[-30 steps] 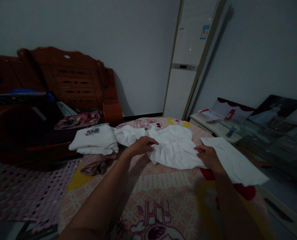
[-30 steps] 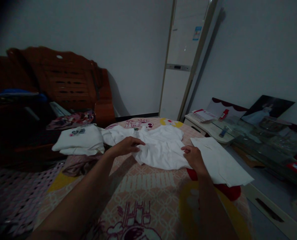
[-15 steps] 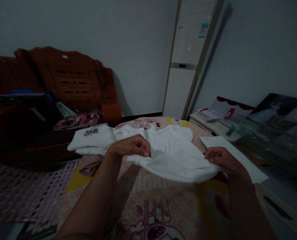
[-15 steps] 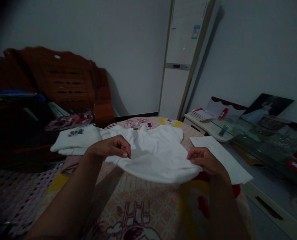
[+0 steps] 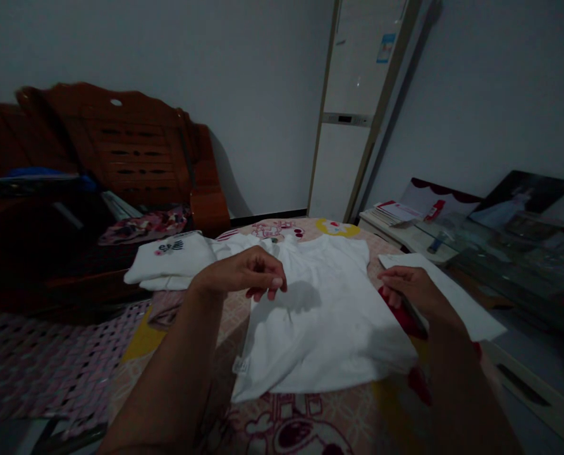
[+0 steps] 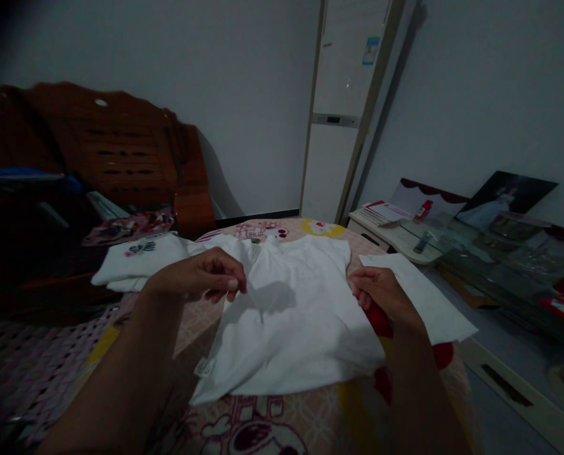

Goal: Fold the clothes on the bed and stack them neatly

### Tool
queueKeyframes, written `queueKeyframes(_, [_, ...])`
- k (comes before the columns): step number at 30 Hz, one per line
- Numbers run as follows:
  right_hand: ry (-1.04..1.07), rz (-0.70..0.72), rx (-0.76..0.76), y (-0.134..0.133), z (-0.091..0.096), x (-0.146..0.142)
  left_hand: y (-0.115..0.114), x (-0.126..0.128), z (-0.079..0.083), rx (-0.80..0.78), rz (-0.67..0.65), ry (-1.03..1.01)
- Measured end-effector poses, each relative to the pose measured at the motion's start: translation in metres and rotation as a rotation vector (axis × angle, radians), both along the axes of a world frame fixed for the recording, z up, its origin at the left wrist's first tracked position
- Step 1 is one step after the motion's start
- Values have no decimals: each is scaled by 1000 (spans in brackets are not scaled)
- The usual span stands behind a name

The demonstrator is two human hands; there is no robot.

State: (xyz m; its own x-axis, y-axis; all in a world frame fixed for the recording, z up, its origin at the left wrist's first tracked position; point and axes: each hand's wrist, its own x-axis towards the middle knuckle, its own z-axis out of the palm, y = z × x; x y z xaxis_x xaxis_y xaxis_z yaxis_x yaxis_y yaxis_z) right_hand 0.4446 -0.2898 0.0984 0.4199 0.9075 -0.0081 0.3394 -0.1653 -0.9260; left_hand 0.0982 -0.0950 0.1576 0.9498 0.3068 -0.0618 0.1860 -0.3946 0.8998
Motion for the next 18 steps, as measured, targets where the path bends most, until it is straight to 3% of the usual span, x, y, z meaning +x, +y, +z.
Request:
queueKeyframes(4, [-465, -291, -65, 14, -24, 21, 33, 6, -23, 445, 446, 16])
queueKeyframes(6, [-684, -323, -104, 18, -34, 26, 50, 8, -37, 702, 671, 137])
queueKeyframes(8, [-772, -284, -180, 21, -44, 26, 62, 8, -51, 833, 807, 259])
queueKeyframes(13, [-633, -108, -298, 31, -62, 17, 76, 7, -78, 764, 808, 494])
queueKeyframes(18, [-455, -154, -208, 35, -70, 19, 86, 7, -95, 652, 915, 452])
